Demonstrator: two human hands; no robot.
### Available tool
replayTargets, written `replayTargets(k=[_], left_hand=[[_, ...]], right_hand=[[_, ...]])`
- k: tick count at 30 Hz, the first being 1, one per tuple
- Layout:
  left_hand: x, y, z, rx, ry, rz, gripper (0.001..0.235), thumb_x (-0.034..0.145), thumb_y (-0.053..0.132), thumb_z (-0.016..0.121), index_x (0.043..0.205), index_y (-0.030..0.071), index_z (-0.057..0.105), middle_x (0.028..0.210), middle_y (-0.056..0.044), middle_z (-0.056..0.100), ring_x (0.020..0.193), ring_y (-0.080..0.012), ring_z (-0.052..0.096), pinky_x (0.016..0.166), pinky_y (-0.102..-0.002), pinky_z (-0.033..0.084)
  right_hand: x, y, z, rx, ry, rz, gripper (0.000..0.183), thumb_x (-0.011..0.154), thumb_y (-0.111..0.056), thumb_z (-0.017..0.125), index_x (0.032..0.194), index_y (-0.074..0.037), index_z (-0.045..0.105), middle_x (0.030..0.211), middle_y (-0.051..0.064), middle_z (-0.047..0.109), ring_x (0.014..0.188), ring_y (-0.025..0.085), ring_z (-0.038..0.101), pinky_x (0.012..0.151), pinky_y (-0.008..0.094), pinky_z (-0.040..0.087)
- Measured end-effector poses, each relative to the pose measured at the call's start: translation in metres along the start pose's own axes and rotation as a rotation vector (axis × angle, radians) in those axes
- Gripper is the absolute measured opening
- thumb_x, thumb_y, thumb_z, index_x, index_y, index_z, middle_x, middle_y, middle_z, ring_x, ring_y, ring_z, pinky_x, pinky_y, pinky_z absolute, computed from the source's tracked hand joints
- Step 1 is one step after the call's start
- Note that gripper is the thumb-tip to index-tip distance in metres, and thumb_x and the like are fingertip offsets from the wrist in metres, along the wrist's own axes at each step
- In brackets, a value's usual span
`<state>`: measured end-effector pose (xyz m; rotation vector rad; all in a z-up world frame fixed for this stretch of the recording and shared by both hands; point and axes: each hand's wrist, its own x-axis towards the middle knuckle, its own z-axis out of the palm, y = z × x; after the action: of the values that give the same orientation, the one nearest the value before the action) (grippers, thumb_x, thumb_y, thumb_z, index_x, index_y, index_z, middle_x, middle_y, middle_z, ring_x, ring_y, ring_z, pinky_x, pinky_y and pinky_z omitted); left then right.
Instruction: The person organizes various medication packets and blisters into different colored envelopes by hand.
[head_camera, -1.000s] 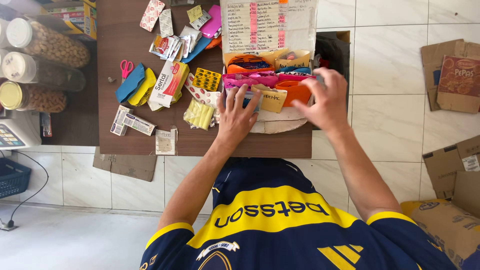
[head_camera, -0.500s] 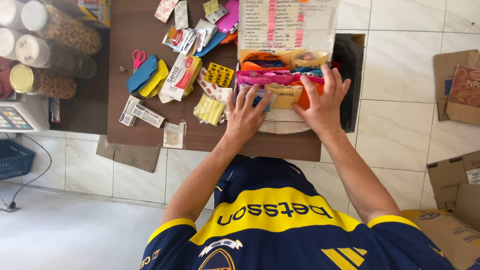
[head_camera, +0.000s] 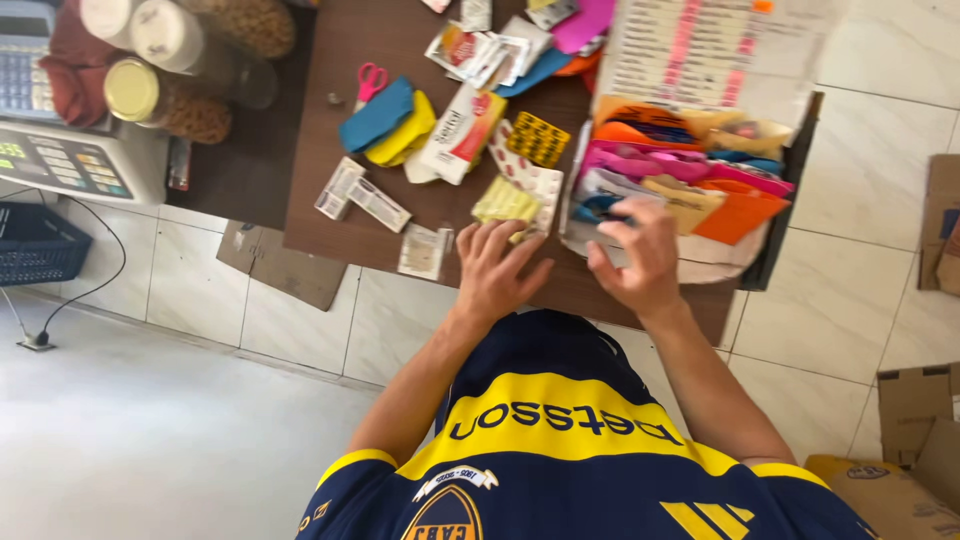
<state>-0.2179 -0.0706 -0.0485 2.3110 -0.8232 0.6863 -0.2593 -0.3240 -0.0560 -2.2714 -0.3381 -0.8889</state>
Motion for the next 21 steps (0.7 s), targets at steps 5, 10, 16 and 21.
replayTargets(k=[5, 10, 16, 21], left_hand=[[0.000, -0.074, -0.054, -0.025, 0.037, -0.077, 0.029, 0.090, 0.040, 0.087, 0.115, 0.026, 0.081, 0.118, -0.002, 0.071, 0.109, -0.0259, 0.066, 0.101, -0.044, 0.042], [0.009, -0.137, -0.083, -0.091, -0.033, -0.126, 0.026, 0.092, 0.034, 0.086, 0.115, 0.024, 0.080, 0.111, 0.002, 0.070, 0.098, -0.0221, 0.069, 0.090, -0.039, 0.047], [0.010, -0.154, -0.080, -0.332, -0.271, -0.018, 0.026, 0.089, 0.025, 0.085, 0.114, 0.018, 0.080, 0.106, -0.007, 0.072, 0.095, -0.0307, 0.075, 0.083, -0.042, 0.055], [0.002, -0.138, -0.070, -0.397, -0.354, 0.046, 0.027, 0.091, 0.036, 0.082, 0.115, 0.024, 0.078, 0.107, -0.001, 0.069, 0.091, -0.0244, 0.074, 0.081, -0.038, 0.056]], right_hand=[[0.035, -0.056, 0.064, 0.097, -0.032, 0.063, 0.021, 0.092, -0.023, 0.090, 0.108, -0.013, 0.081, 0.112, 0.008, 0.078, 0.102, 0.031, 0.077, 0.093, 0.043, 0.062], [0.042, -0.081, 0.125, -0.085, -0.155, 0.255, 0.036, 0.090, -0.038, 0.091, 0.117, -0.019, 0.078, 0.121, 0.001, 0.075, 0.108, 0.023, 0.077, 0.094, 0.036, 0.062], [0.069, -0.105, 0.141, -0.465, -0.497, 0.539, 0.089, 0.075, -0.033, 0.092, 0.155, -0.014, 0.062, 0.142, 0.024, 0.063, 0.111, 0.050, 0.071, 0.085, 0.061, 0.062], [0.057, -0.096, 0.152, -0.634, -0.449, 0.502, 0.097, 0.064, -0.046, 0.094, 0.155, -0.026, 0.065, 0.121, 0.003, 0.070, 0.118, 0.032, 0.059, 0.097, 0.053, 0.048]])
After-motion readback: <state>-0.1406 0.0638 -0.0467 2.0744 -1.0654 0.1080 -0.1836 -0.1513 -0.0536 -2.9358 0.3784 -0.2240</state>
